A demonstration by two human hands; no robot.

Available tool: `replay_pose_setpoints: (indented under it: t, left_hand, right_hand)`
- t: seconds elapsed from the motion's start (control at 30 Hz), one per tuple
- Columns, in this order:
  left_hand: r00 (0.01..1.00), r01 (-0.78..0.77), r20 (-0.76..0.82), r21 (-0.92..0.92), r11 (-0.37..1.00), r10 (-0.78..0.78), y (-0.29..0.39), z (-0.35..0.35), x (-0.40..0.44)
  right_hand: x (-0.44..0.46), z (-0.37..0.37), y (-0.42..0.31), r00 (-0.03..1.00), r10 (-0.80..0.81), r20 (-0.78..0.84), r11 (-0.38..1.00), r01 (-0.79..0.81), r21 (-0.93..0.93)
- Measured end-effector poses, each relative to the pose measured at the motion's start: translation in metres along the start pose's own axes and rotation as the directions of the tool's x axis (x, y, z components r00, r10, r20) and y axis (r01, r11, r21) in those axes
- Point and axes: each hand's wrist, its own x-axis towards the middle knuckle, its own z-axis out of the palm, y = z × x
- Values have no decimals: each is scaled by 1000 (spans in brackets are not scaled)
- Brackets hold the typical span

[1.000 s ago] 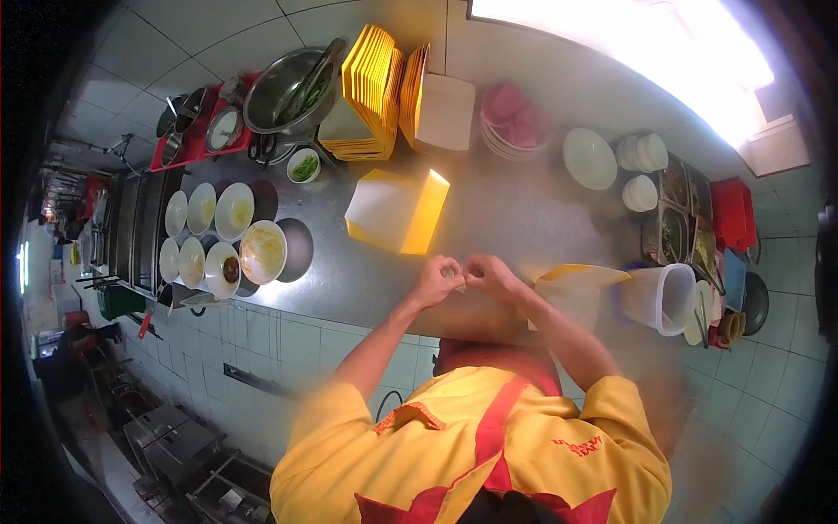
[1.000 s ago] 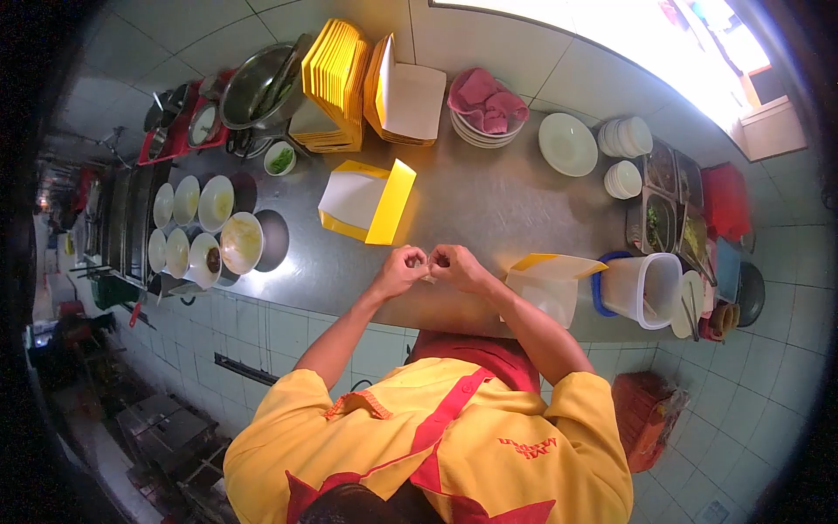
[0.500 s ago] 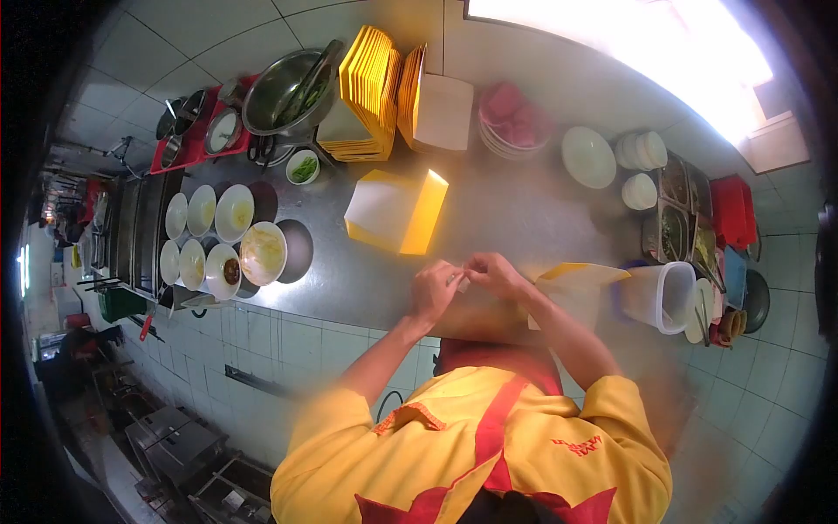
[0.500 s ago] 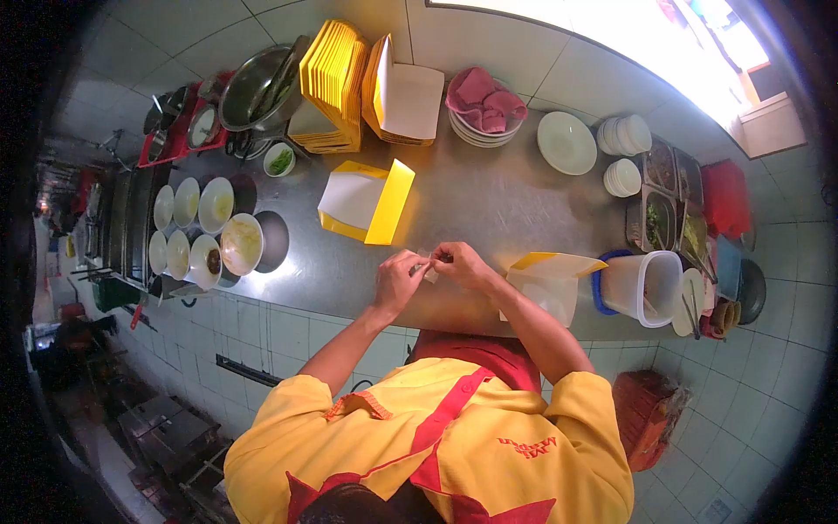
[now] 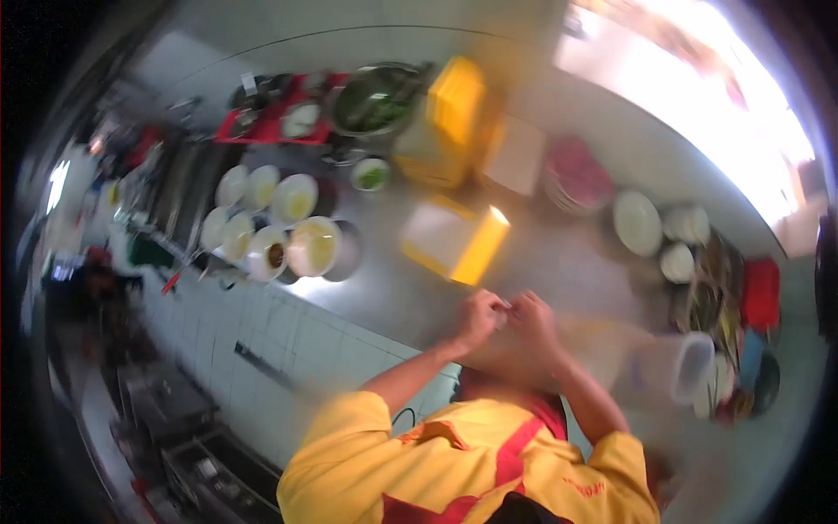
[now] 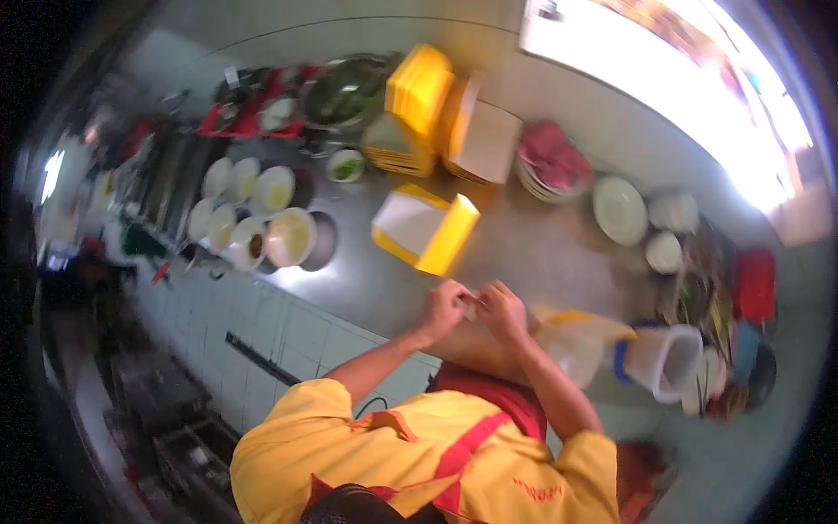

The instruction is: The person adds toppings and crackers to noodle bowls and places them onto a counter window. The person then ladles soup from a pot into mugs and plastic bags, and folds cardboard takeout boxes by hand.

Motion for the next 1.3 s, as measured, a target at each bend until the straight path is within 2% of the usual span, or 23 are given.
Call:
replay_pose_setpoints:
  t: [0.03, 0.07, 0.13, 0.2, 0.23, 0.3, 0.33, 0.4, 0.43, 0.53, 0.63, 0.7, 0.77, 0.8, 0.83, 0.93, 1.07, 1.13, 1.2, 1.3]
  left_hand:
    - [999, -18, -43, -17, 1000, 17, -7, 4, -1]
    - [996, -38, -87, -31, 999, 35, -19, 11, -1]
    - [997, 82, -7, -27, 996, -82, -46, 26, -1]
    - [990, 139, 22, -105, 985, -137, -30, 19, 1]
    - [990, 140, -17, -96, 986, -142, -38, 25, 0]
    - [958, 285, 58, -236, 929, -280, -53, 33, 1]
    - [960, 279, 43, -237, 931, -276, -56, 33, 1]
    - [967, 254, 57, -263, 931, -247, -52, 30, 0]
    - [948, 317, 94, -239, 918, -304, -51, 29, 1]
    - [964, 264, 73, -305, 915, -254, -60, 35, 1]
    - [944, 329, 105, -303, 894, -312, -76, 45, 3]
    - [947, 320, 86, -312, 895, -308, -73, 43, 3]
    - [950, 311, 72, -320, 895, -304, -68, 42, 2]
    - [924, 377, 88, -359, 854, -371, -65, 42, 2]
    - [894, 440, 108, -395, 807, -435, -63, 42, 2]
    - [862, 499, 148, -420, 758, -485, -64, 42, 3]
    - [862, 499, 149, -412, 762, -485, -56, 34, 1]
    - [814, 564, 206, -499, 657, -543, -37, 22, 3]
    - [858, 503, 155, -449, 738, -490, -54, 31, 1]
    - [864, 496, 180, -456, 739, -470, -47, 25, 4]
  right_hand:
    - [1, -6, -13, 1000, -2, -12, 997, 1, -77]
    - [-2, 13, 21, 988, -144, 61, 961, 155, -228]
    - [0, 3, -1, 985, -163, -50, 985, 159, -69]
    - [3, -1, -12, 997, -81, 11, 997, 81, -20]
    - [4, -2, -15, 993, -115, 27, 993, 115, -7]
    - [6, -4, -18, 999, 9, 51, 999, -11, 40]
    - [7, -4, -20, 999, -7, 54, 999, 4, 41]
    - [7, -4, -22, 994, 66, 87, 995, -72, 73]
    - [7, -4, -21, 994, 61, 86, 995, -68, 71]
    - [8, -1, -19, 995, 29, 95, 996, -37, 85]
    - [7, 1, -17, 998, -36, 57, 999, 36, -7]
    - [6, 2, -16, 986, -169, 4, 976, 168, -135]
    - [5, 0, -20, 980, -201, -6, 965, 197, -171]
    - [4, 0, -22, 973, -232, -14, 952, 225, -206]
    - [3, 0, -21, 972, -233, -16, 952, 225, -207]
    - [1, 2, -20, 986, -165, 3, 963, 162, -216]
    - [0, 4, -27, 995, -92, 28, 982, 95, -165]
    - [-1, 8, -19, 994, -103, 28, 979, 106, -177]
    - [1, 0, -30, 997, -79, 9, 983, 80, -164]
    - [-1, 11, -20, 996, -48, -80, 993, 39, -110]
